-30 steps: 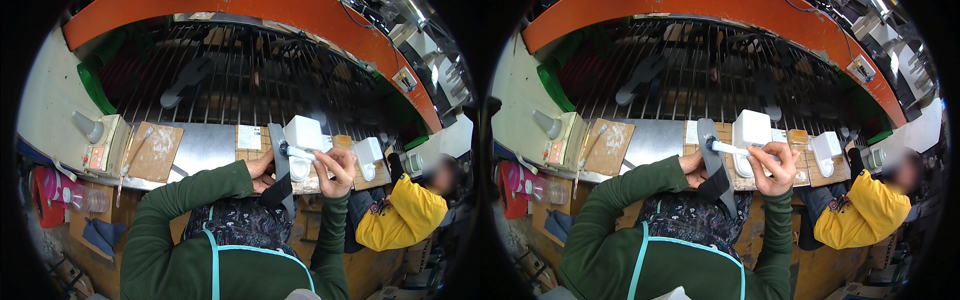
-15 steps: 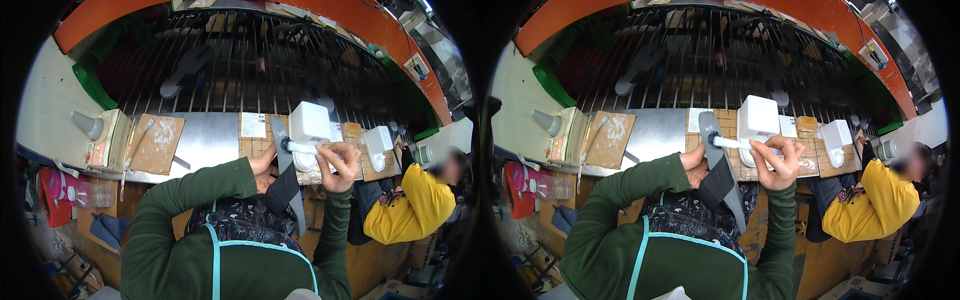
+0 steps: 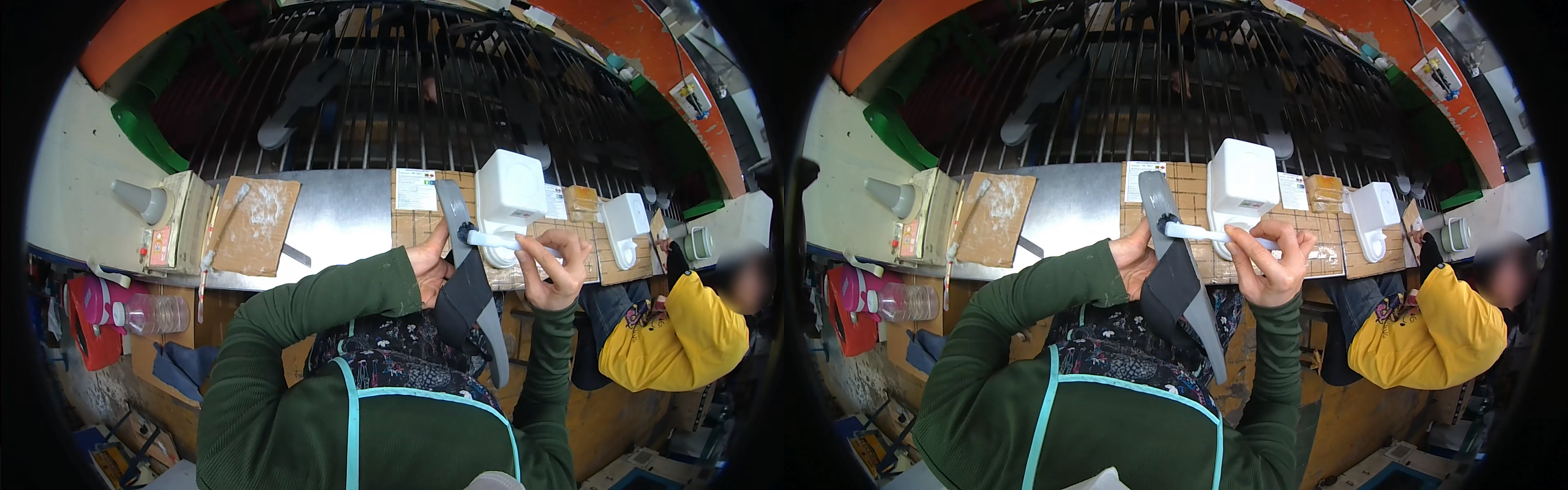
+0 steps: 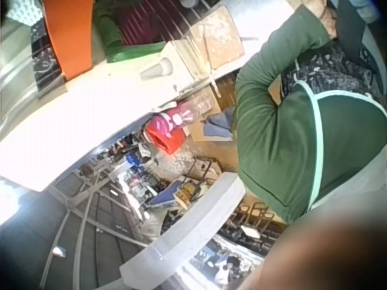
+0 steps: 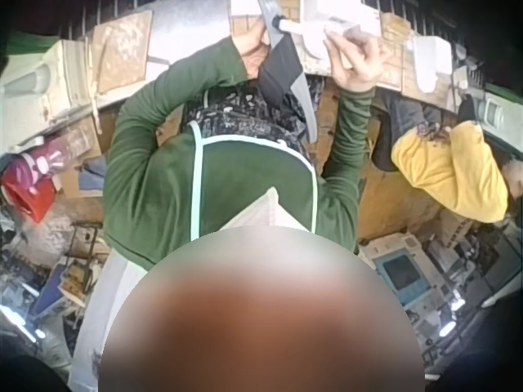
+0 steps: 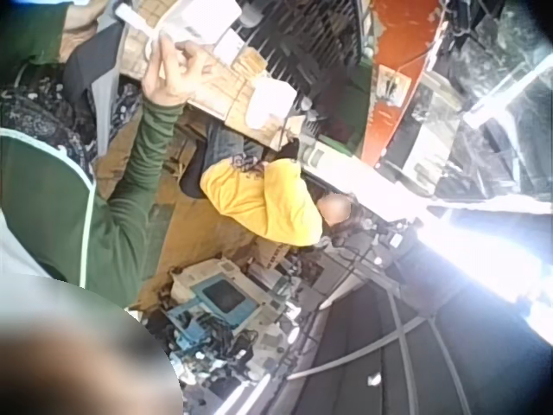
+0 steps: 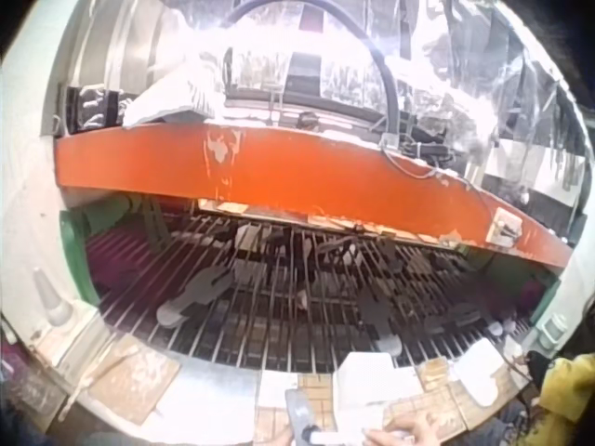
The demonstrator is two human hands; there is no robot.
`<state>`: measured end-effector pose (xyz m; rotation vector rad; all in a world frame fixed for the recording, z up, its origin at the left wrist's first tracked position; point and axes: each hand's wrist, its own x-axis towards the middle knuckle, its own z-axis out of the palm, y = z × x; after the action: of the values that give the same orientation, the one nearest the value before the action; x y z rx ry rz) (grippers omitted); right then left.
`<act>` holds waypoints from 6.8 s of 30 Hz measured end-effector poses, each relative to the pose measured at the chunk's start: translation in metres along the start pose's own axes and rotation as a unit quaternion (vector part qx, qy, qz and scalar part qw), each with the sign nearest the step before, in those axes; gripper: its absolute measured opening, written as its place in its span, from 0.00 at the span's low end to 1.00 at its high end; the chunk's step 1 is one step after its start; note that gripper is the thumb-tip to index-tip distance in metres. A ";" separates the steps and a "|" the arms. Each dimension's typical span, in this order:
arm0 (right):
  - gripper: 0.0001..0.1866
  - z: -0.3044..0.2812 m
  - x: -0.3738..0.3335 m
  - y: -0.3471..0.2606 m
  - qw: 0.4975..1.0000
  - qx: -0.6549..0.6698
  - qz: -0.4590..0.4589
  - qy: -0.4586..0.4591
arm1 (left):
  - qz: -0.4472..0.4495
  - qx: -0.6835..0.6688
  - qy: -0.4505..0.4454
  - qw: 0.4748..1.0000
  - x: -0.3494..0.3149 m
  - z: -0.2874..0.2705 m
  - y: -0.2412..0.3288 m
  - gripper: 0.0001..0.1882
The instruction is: The person paints the straps of multiple grey flip-flops with a small brush, repeatedly dipping the brush into a white container and applying paint to each slipper one at a time. Finished slippers are placed on a drying rack above the workbench.
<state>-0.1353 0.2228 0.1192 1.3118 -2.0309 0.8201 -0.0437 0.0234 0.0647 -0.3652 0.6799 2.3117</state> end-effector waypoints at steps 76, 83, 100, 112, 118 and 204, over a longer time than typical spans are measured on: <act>0.31 0.050 -0.103 -0.065 0.570 0.671 0.474 0.002 | 0.673 0.137 0.248 0.683 0.037 -0.033 0.005 0.16; 0.08 0.015 -0.129 0.003 0.855 0.109 0.507 0.020 | 0.631 0.221 0.323 0.670 -0.012 -0.061 0.037 0.17; 0.05 0.015 -0.095 0.047 0.927 -0.309 0.189 -0.095 | 0.553 0.149 0.275 0.772 -0.006 -0.056 0.013 0.09; 0.12 0.015 -0.140 0.063 0.670 0.378 0.634 -0.084 | 0.533 0.148 0.238 0.799 -0.004 -0.042 0.006 0.10; 0.08 0.031 -0.111 0.033 0.727 0.376 0.573 0.039 | 0.484 0.195 0.208 0.827 0.015 -0.042 -0.001 0.11; 0.14 0.001 -0.028 0.012 0.989 0.038 0.144 0.021 | 0.494 0.364 0.150 0.775 -0.006 -0.010 0.022 0.16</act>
<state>-0.1368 0.2420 0.0953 1.0433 -2.2057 1.0529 -0.0535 0.0010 0.0673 0.0428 2.2763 2.6110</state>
